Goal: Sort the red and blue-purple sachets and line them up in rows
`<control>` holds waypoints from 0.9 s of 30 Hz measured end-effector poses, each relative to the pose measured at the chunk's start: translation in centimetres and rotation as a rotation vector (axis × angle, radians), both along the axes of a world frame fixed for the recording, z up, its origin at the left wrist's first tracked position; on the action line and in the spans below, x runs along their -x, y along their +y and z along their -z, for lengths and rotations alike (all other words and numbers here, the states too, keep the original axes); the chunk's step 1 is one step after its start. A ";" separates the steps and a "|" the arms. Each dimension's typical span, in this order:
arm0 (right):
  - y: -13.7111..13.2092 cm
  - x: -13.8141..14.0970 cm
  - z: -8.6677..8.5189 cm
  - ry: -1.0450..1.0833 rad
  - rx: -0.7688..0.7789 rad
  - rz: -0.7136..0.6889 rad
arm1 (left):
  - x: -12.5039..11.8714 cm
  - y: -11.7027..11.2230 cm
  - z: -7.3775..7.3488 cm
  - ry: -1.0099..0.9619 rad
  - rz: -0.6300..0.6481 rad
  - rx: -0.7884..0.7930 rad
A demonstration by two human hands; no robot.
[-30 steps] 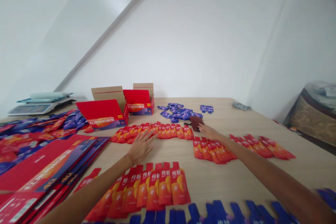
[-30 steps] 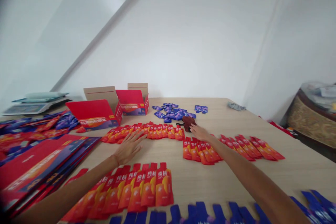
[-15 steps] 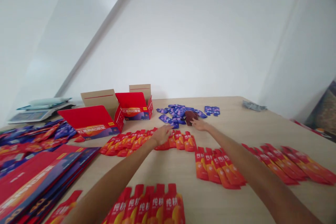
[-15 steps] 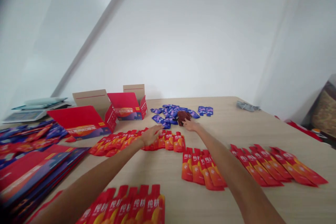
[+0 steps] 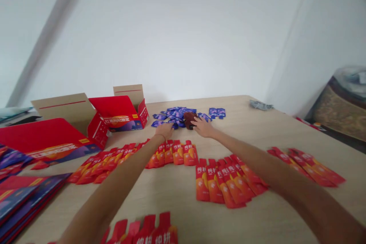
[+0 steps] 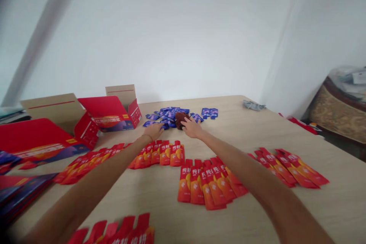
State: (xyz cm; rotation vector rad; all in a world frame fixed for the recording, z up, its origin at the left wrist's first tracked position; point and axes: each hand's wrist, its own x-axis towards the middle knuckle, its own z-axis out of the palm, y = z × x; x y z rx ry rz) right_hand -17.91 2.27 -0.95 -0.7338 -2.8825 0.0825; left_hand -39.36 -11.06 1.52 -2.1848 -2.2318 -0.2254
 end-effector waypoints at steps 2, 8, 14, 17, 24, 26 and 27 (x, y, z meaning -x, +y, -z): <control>-2.9 -5.5 -0.4 0.093 -0.034 -0.043 | -2.6 -3.1 0.0 -0.012 0.053 -0.031; -9.4 -27.2 1.1 0.000 -0.099 -0.042 | -12.1 -12.1 2.4 -0.053 0.786 -0.011; -8.8 -39.4 6.3 -0.106 0.036 0.378 | -17.1 -9.4 3.3 -0.070 0.936 0.134; -8.1 -40.1 7.1 -0.107 0.079 0.393 | -18.1 -7.9 3.4 -0.088 0.982 0.167; -6.3 -37.9 6.1 -0.118 0.141 0.347 | -19.0 -5.1 3.9 -0.032 0.946 0.164; -5.2 -37.3 6.0 -0.117 0.154 0.362 | -18.5 -3.7 4.1 -0.009 0.941 0.160; -4.5 -36.9 6.0 -0.119 0.156 0.373 | -18.1 -3.0 4.2 0.002 0.937 0.162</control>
